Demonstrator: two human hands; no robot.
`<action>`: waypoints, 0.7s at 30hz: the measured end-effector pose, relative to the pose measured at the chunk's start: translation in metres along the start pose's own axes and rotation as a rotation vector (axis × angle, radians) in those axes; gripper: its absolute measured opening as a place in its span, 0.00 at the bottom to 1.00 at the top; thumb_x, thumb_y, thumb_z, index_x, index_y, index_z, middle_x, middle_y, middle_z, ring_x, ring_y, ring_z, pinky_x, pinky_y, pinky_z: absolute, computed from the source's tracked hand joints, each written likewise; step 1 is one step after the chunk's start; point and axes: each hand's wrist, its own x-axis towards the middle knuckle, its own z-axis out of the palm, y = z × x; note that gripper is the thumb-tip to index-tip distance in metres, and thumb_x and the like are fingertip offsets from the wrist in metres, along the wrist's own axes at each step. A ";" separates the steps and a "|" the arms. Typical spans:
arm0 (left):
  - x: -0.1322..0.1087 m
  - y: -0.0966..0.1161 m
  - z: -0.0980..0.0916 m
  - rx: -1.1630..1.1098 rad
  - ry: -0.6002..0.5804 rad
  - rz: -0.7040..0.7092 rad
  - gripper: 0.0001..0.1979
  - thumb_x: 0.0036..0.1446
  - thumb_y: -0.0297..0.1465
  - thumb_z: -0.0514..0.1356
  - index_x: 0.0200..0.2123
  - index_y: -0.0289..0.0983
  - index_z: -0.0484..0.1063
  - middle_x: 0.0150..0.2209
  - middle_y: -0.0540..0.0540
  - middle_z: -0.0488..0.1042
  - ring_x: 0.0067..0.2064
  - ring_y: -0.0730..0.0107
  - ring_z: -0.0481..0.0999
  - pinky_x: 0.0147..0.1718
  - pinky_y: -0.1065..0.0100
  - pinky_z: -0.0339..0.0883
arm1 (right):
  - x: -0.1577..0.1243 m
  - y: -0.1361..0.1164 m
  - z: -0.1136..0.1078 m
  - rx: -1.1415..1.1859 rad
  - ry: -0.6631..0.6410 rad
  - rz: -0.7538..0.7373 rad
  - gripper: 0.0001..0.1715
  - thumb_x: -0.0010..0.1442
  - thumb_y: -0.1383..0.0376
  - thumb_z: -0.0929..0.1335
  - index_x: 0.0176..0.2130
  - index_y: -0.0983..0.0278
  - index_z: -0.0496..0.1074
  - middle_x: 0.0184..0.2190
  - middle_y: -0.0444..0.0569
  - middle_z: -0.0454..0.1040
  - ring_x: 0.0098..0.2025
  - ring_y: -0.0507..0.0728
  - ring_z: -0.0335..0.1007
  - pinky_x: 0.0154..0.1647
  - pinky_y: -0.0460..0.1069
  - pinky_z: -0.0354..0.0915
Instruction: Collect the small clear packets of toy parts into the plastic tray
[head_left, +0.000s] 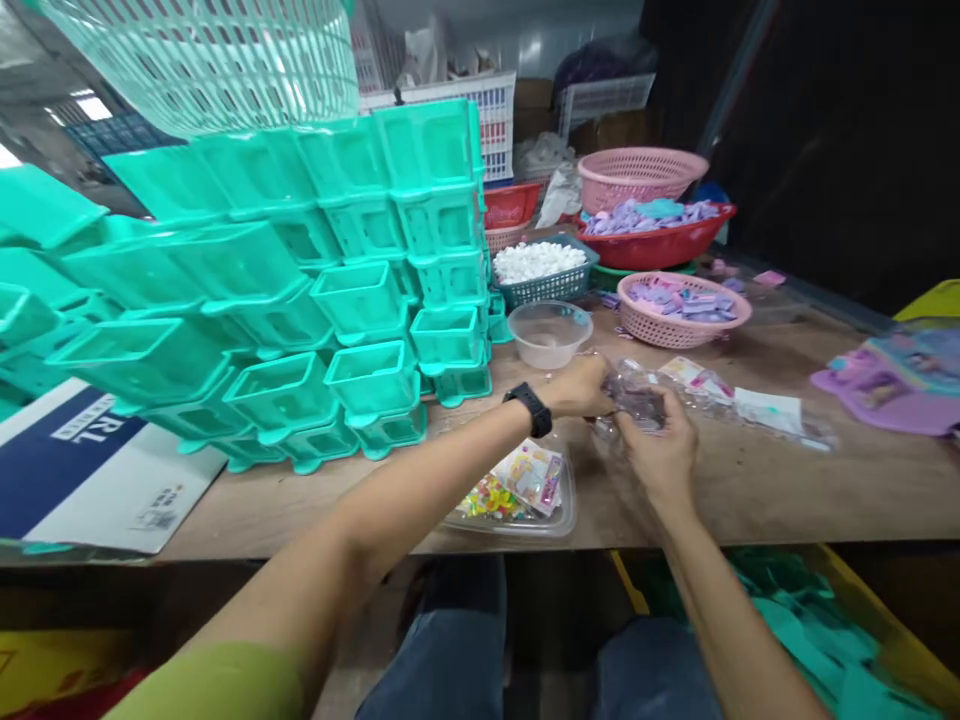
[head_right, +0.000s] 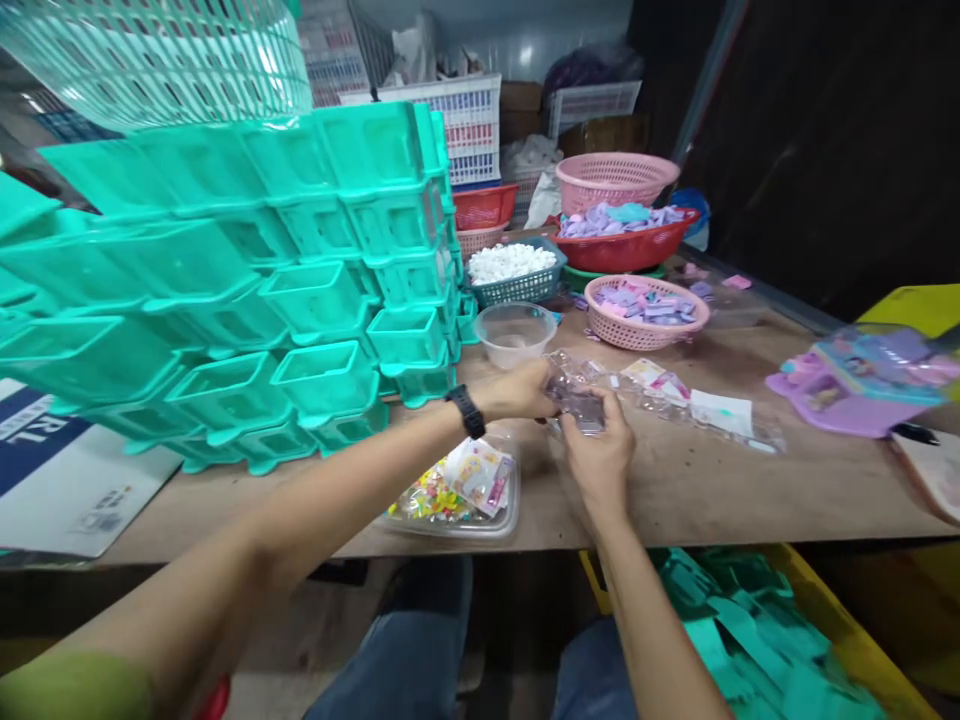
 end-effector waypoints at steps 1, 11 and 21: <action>-0.018 -0.003 -0.011 0.057 0.034 0.056 0.07 0.47 0.18 0.61 0.24 0.33 0.70 0.23 0.51 0.70 0.28 0.72 0.71 0.30 0.69 0.68 | -0.008 -0.011 0.008 0.044 -0.036 -0.014 0.18 0.48 0.57 0.70 0.40 0.60 0.74 0.37 0.47 0.79 0.38 0.60 0.74 0.42 0.55 0.69; -0.189 -0.061 -0.037 0.389 0.060 -0.261 0.26 0.52 0.28 0.68 0.55 0.35 0.70 0.52 0.38 0.70 0.53 0.52 0.76 0.52 0.58 0.71 | -0.083 -0.048 0.052 -0.204 -0.809 -0.226 0.26 0.59 0.60 0.71 0.57 0.51 0.69 0.61 0.51 0.72 0.59 0.71 0.67 0.57 0.70 0.65; -0.216 -0.066 -0.032 0.323 0.159 -0.258 0.45 0.48 0.35 0.74 0.66 0.41 0.58 0.65 0.38 0.64 0.68 0.49 0.63 0.65 0.50 0.63 | -0.091 -0.038 0.024 -0.137 -0.634 -0.292 0.24 0.69 0.52 0.64 0.60 0.55 0.67 0.61 0.54 0.73 0.64 0.63 0.68 0.64 0.64 0.68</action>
